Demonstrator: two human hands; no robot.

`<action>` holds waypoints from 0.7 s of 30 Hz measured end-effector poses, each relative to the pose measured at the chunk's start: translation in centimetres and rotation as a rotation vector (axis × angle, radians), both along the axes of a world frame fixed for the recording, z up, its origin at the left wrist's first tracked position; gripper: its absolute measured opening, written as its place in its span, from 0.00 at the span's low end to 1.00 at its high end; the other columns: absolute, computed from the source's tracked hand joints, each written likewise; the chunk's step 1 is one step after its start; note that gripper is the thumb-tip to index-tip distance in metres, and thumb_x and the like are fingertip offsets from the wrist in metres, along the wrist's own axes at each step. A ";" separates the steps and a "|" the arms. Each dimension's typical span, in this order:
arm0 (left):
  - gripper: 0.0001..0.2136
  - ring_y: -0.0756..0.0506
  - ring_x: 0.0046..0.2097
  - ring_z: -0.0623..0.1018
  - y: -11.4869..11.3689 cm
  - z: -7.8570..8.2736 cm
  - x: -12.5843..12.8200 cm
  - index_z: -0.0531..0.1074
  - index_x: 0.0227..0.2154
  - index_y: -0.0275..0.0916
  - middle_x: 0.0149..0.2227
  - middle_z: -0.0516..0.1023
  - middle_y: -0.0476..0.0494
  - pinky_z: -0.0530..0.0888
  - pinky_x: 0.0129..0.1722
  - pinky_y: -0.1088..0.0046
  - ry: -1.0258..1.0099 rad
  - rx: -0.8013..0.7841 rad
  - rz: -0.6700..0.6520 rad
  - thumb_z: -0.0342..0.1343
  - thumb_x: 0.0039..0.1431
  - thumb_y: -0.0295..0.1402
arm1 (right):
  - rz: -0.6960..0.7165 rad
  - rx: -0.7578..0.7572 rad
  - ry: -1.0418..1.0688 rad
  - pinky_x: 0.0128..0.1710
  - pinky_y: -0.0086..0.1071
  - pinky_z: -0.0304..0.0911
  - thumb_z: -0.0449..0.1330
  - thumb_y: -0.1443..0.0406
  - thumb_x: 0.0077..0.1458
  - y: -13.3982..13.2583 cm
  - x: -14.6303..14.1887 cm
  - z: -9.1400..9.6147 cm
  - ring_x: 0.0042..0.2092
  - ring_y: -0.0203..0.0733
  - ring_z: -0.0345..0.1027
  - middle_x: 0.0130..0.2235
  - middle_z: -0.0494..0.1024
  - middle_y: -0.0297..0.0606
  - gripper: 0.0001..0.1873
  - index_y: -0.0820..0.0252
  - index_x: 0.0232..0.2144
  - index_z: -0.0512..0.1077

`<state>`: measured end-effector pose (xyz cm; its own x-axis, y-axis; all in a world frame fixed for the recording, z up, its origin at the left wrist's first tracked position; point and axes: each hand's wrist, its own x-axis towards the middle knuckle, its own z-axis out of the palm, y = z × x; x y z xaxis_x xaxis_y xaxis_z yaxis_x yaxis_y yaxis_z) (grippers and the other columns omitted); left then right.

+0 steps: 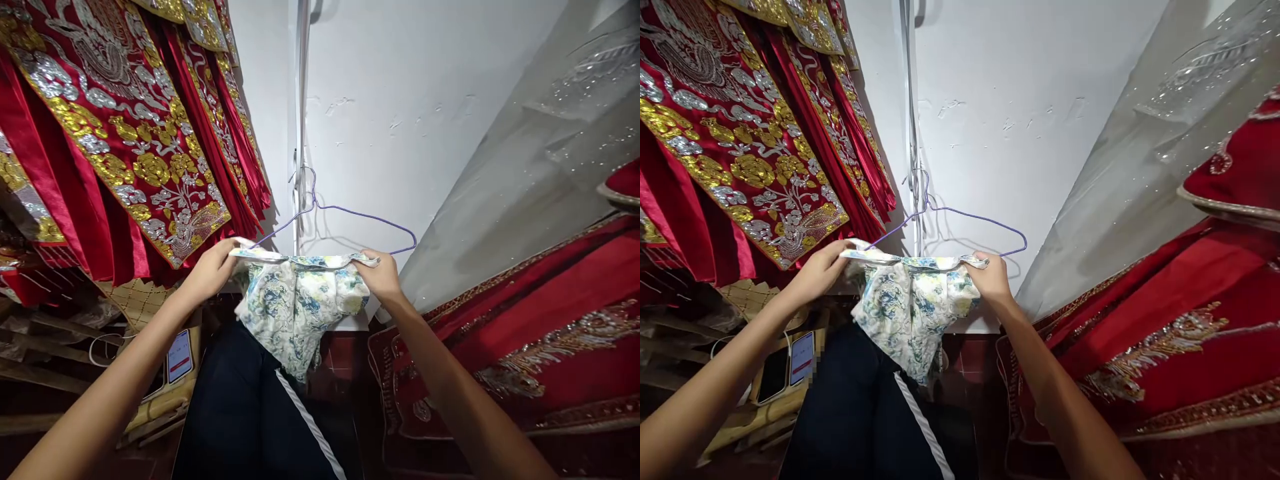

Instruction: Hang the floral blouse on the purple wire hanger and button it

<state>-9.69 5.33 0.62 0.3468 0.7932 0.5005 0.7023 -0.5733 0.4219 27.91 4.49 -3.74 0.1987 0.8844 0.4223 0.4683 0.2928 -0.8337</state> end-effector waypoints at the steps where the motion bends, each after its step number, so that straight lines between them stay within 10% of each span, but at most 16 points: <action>1: 0.14 0.39 0.56 0.74 0.4 0.8 0.8 0.73 0.43 0.39 0.56 0.74 0.37 0.67 0.58 0.60 -0.047 0.049 -0.015 0.43 0.66 0.37 | 0.024 -0.009 0.017 0.25 0.29 0.46 0.61 0.61 0.48 -0.2 -0.4 -0.1 0.26 0.34 0.51 0.20 0.56 0.28 0.16 0.58 0.17 0.59; 7: 0.19 0.43 0.54 0.77 2.5 1.9 3.5 0.68 0.55 0.39 0.51 0.79 0.39 0.70 0.56 0.62 -0.180 0.045 -0.087 0.46 0.61 0.27 | 0.314 -0.043 0.047 0.27 0.29 0.53 0.60 0.65 0.45 -3.2 -2.8 0.0 0.28 0.37 0.60 0.24 0.66 0.30 0.05 0.61 0.27 0.72; 12: 0.18 0.41 0.50 0.77 3.2 1.3 2.7 0.75 0.49 0.38 0.49 0.79 0.39 0.71 0.54 0.63 -0.050 0.115 -0.041 0.47 0.60 0.27 | -0.047 0.167 0.016 0.32 0.32 0.61 0.65 0.66 0.43 -4.8 0.0 2.4 0.31 0.42 0.68 0.30 0.76 0.33 0.49 0.56 0.68 0.55; 15: 0.17 0.41 0.47 0.77 3.0 1.9 2.4 0.75 0.49 0.37 0.45 0.78 0.39 0.72 0.52 0.64 0.000 0.152 -0.047 0.46 0.63 0.29 | -0.118 0.111 -0.058 0.32 0.33 0.63 0.66 0.64 0.42 -3.7 3.6 4.0 0.33 0.45 0.71 0.30 0.78 0.37 0.39 0.61 0.60 0.68; 18: 0.14 0.40 0.49 0.75 3.3 2.5 2.0 0.76 0.46 0.38 0.46 0.76 0.38 0.70 0.53 0.63 -0.016 0.219 0.015 0.47 0.65 0.33 | 0.079 -0.084 -0.031 0.30 0.33 0.63 0.67 0.64 0.41 -2.7 5.8 5.9 0.32 0.46 0.72 0.27 0.78 0.38 0.12 0.62 0.32 0.80; 21: 0.13 0.42 0.45 0.75 4.2 2.0 1.3 0.77 0.41 0.38 0.41 0.75 0.41 0.70 0.48 0.66 -0.141 0.217 0.148 0.51 0.64 0.40 | 0.268 -0.146 0.254 0.29 0.34 0.67 0.69 0.60 0.43 -2.5 4.9 7.4 0.31 0.47 0.74 0.27 0.79 0.37 0.09 0.59 0.28 0.78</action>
